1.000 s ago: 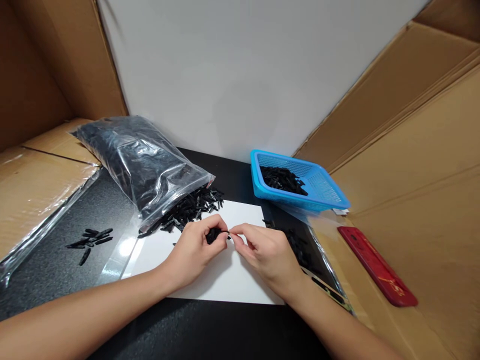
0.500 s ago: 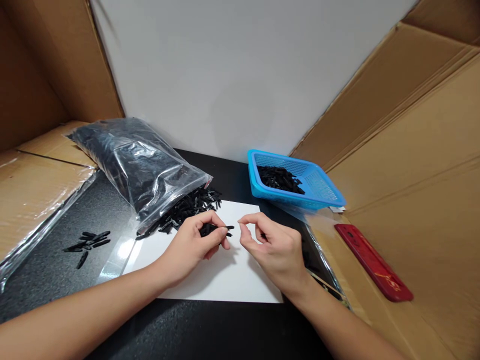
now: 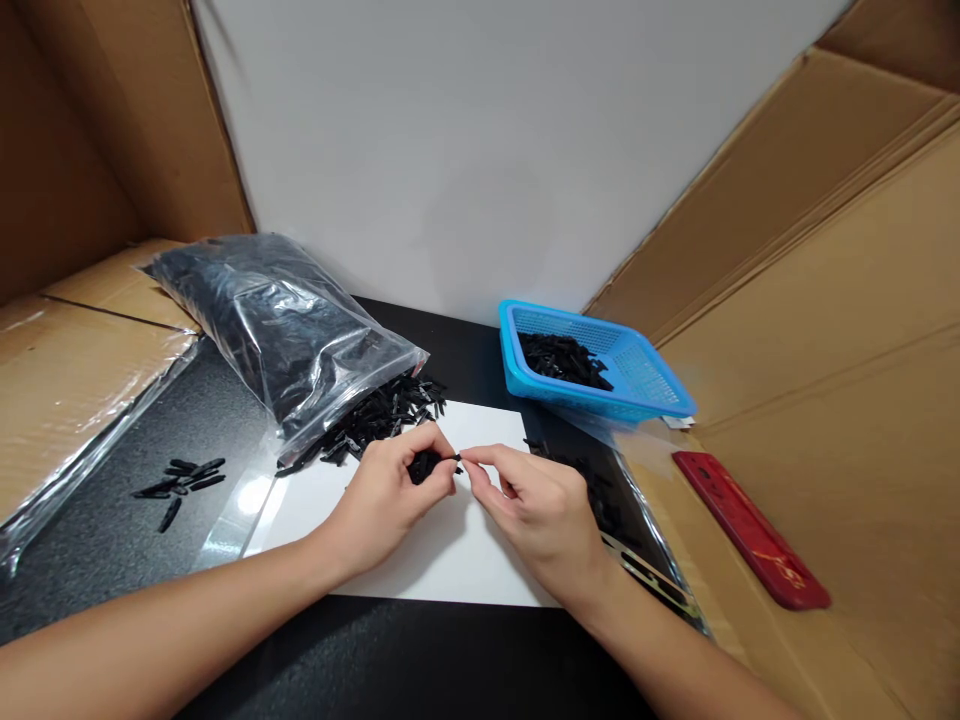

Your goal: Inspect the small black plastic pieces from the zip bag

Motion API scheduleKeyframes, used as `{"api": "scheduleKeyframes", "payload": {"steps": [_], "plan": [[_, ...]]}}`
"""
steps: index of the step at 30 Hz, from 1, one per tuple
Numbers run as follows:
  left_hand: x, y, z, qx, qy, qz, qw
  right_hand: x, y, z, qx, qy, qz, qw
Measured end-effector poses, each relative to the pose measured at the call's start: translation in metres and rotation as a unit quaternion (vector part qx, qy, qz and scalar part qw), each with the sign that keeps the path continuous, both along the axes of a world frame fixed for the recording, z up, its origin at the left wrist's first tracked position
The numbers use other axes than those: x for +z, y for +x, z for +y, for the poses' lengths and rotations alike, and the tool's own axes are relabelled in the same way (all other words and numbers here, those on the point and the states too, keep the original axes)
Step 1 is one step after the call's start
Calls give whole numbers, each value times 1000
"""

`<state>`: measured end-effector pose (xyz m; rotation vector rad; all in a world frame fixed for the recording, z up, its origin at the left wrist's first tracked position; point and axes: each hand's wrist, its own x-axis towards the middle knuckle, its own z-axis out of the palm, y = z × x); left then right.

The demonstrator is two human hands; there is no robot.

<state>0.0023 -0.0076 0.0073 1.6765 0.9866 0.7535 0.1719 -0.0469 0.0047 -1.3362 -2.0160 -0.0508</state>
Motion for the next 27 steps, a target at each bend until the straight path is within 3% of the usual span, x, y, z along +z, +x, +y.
{"api": "scheduleKeyframes", "payload": {"steps": [8, 15, 21, 27], "plan": [[-2, 0, 0, -10, 77, 58, 995, -1, -2, -1, 1, -37, 40, 999], [0, 1, -3, -22, 76, 54, 995, 0, -7, -2, -12, -25, 35, 999], [2, -1, -2, -32, -35, -48, 998, 9, -6, 0, -45, -40, 84, 995], [0, 0, 1, -44, -168, -178, 969, 14, 3, 3, -73, -48, 153, 984]]}}
